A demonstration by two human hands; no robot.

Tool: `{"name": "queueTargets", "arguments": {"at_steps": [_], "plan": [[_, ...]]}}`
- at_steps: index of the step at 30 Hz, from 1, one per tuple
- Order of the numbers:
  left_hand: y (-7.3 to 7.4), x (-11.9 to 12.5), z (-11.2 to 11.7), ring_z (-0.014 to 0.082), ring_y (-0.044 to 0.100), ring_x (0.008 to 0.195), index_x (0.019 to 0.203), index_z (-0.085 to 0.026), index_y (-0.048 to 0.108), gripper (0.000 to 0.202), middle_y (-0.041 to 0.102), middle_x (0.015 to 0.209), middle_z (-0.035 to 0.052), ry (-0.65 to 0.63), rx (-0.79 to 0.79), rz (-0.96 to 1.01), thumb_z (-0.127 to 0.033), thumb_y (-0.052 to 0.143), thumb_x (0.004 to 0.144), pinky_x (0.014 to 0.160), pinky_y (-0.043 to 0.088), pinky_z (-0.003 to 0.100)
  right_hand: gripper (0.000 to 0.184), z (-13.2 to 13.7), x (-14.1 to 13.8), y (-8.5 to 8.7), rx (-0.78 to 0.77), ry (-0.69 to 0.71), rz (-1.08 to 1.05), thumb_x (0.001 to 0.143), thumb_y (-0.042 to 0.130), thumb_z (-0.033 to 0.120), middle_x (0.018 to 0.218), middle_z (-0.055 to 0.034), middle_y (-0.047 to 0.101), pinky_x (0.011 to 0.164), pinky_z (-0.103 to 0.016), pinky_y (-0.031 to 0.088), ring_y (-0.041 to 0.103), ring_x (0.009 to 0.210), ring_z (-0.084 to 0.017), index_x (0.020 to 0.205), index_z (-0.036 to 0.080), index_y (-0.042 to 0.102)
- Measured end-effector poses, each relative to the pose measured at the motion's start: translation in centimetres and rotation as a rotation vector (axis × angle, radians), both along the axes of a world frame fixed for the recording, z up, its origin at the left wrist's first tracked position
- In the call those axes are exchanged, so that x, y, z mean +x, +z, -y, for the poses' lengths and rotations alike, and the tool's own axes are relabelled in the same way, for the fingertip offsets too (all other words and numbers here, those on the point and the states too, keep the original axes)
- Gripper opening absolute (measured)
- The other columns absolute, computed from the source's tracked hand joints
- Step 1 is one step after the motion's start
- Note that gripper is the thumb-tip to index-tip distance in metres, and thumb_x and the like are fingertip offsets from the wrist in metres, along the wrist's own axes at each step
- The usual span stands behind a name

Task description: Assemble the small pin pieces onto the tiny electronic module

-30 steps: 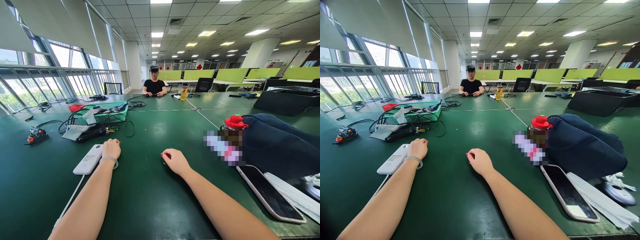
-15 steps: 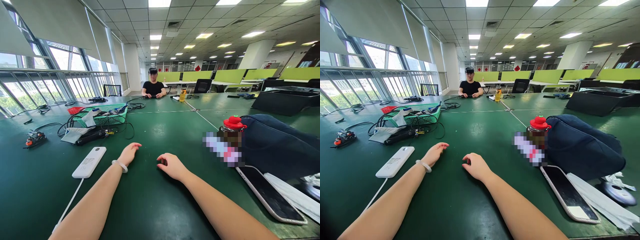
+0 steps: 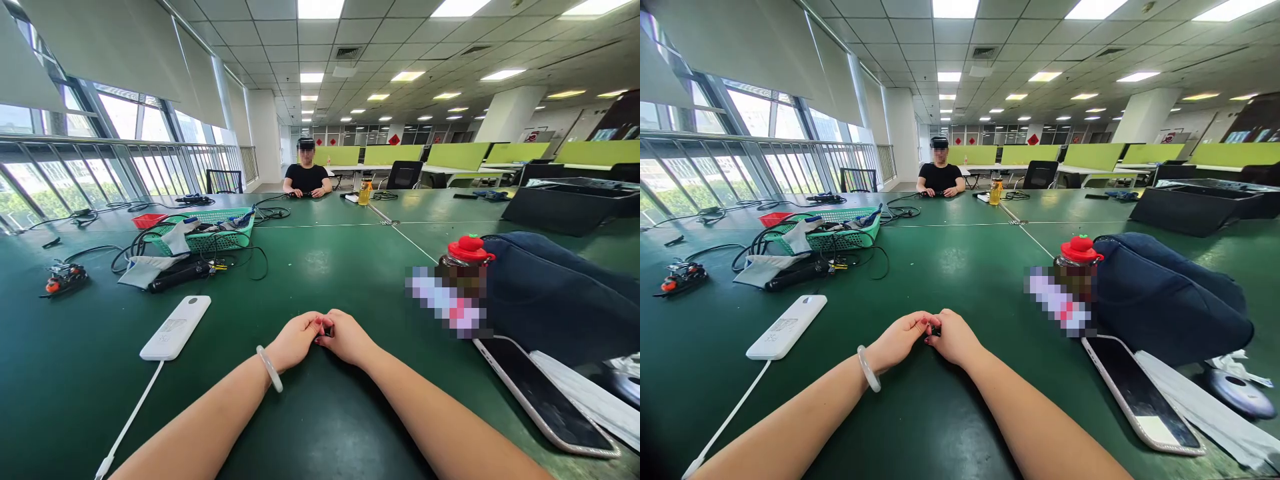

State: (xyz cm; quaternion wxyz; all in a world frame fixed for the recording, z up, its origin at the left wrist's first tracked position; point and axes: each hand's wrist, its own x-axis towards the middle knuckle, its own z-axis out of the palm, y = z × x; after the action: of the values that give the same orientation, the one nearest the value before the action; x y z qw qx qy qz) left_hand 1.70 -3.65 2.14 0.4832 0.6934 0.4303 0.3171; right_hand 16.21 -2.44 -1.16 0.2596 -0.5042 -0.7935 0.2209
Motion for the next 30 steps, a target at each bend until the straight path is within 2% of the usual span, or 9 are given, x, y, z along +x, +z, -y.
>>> {"name": "queueTargets", "arguments": {"at_steps": [4,7,9,11,14,17,19,24,30], "plan": [[0.2,-0.1,-0.2,0.0138,0.051,0.074,0.085,-0.017,0.062,0.03,0.058,0.077,0.0025,-0.011,0.03,0.029,-0.034,0.038,0.083,0.07,0.04,0.024,0.009,-0.1,0.1,0.0,-0.018,-0.024,0.008,0.066,0.066,0.022,0.073,0.0018,0.048,0.057,-0.021,0.037,0.047,0.061,-0.009,0.072,0.019,0.06],[0.2,-1.0,-1.0,0.0139,0.05,0.071,0.085,-0.018,0.062,0.031,0.056,0.076,0.0017,0.132,0.095,-0.056,-0.036,0.037,0.083,0.068,0.039,0.025,0.031,-0.3,0.2,-0.2,-0.067,-0.034,-0.023,0.065,0.068,0.024,0.083,-0.0006,0.052,0.061,-0.022,0.041,0.05,0.065,-0.01,0.095,0.02,0.061],[-0.1,-1.6,-1.6,0.0135,0.048,0.067,0.088,-0.018,0.061,0.031,0.055,0.076,0.0014,0.261,0.064,-0.108,-0.035,0.036,0.083,0.064,0.037,0.025,0.041,-0.4,0.3,-0.3,-0.092,-0.039,-0.049,0.065,0.067,0.024,0.092,-0.0024,0.053,0.065,-0.023,0.043,0.053,0.069,-0.01,0.105,0.02,0.059],[-0.5,-1.9,-2.0,0.0137,0.048,0.068,0.088,-0.018,0.061,0.031,0.055,0.076,0.0015,0.316,0.01,-0.1,-0.035,0.036,0.082,0.065,0.037,0.025,0.045,-0.4,0.3,-0.3,-0.102,-0.049,-0.066,0.065,0.067,0.024,0.098,-0.0035,0.052,0.068,-0.024,0.044,0.054,0.072,-0.011,0.108,0.02,0.058],[-0.6,-1.7,-1.9,0.0142,0.049,0.074,0.087,-0.017,0.06,0.03,0.055,0.076,0.0022,0.255,-0.081,0.06,-0.037,0.039,0.081,0.072,0.037,0.026,0.046,-0.3,0.4,-0.2,-0.098,-0.055,-0.079,0.063,0.068,0.023,0.099,-0.0038,0.051,0.071,-0.025,0.044,0.054,0.076,-0.012,0.108,0.02,0.058],[-0.3,-1.2,-1.3,0.0143,0.05,0.078,0.089,-0.014,0.058,0.03,0.055,0.077,0.0036,0.141,-0.215,0.301,-0.039,0.044,0.08,0.078,0.037,0.027,0.043,-0.2,0.3,-0.1,-0.093,-0.047,-0.076,0.063,0.068,0.021,0.097,-0.0031,0.052,0.071,-0.025,0.045,0.054,0.076,-0.012,0.105,0.021,0.059],[0.0,-1.1,-1.1,0.014,0.05,0.079,0.09,-0.014,0.058,0.029,0.054,0.078,0.0039,0.11,-0.246,0.391,-0.039,0.047,0.08,0.079,0.037,0.028,0.043,-0.2,0.2,0.0,-0.093,-0.044,-0.074,0.062,0.068,0.021,0.097,-0.0032,0.052,0.072,-0.025,0.045,0.054,0.077,-0.013,0.104,0.021,0.06],[0.2,-1.7,-1.5,0.0136,0.05,0.077,0.089,-0.014,0.059,0.03,0.054,0.079,0.0044,0.176,-0.174,0.358,-0.04,0.047,0.081,0.075,0.039,0.027,0.049,-0.2,0.2,-0.1,-0.12,-0.057,-0.08,0.063,0.068,0.022,0.106,-0.005,0.052,0.077,-0.027,0.044,0.055,0.082,-0.014,0.11,0.021,0.057],[-0.4,-1.7,-1.8,0.0136,0.053,0.078,0.088,-0.015,0.058,0.032,0.059,0.081,0.0055,0.21,-0.203,0.277,-0.043,0.045,0.08,0.073,0.04,0.026,0.058,-0.5,0.3,0.0,-0.057,0.008,-0.055,0.063,0.068,0.022,0.124,-0.0049,0.047,0.086,-0.029,0.041,0.052,0.1,-0.018,0.118,0.023,0.051]]}}
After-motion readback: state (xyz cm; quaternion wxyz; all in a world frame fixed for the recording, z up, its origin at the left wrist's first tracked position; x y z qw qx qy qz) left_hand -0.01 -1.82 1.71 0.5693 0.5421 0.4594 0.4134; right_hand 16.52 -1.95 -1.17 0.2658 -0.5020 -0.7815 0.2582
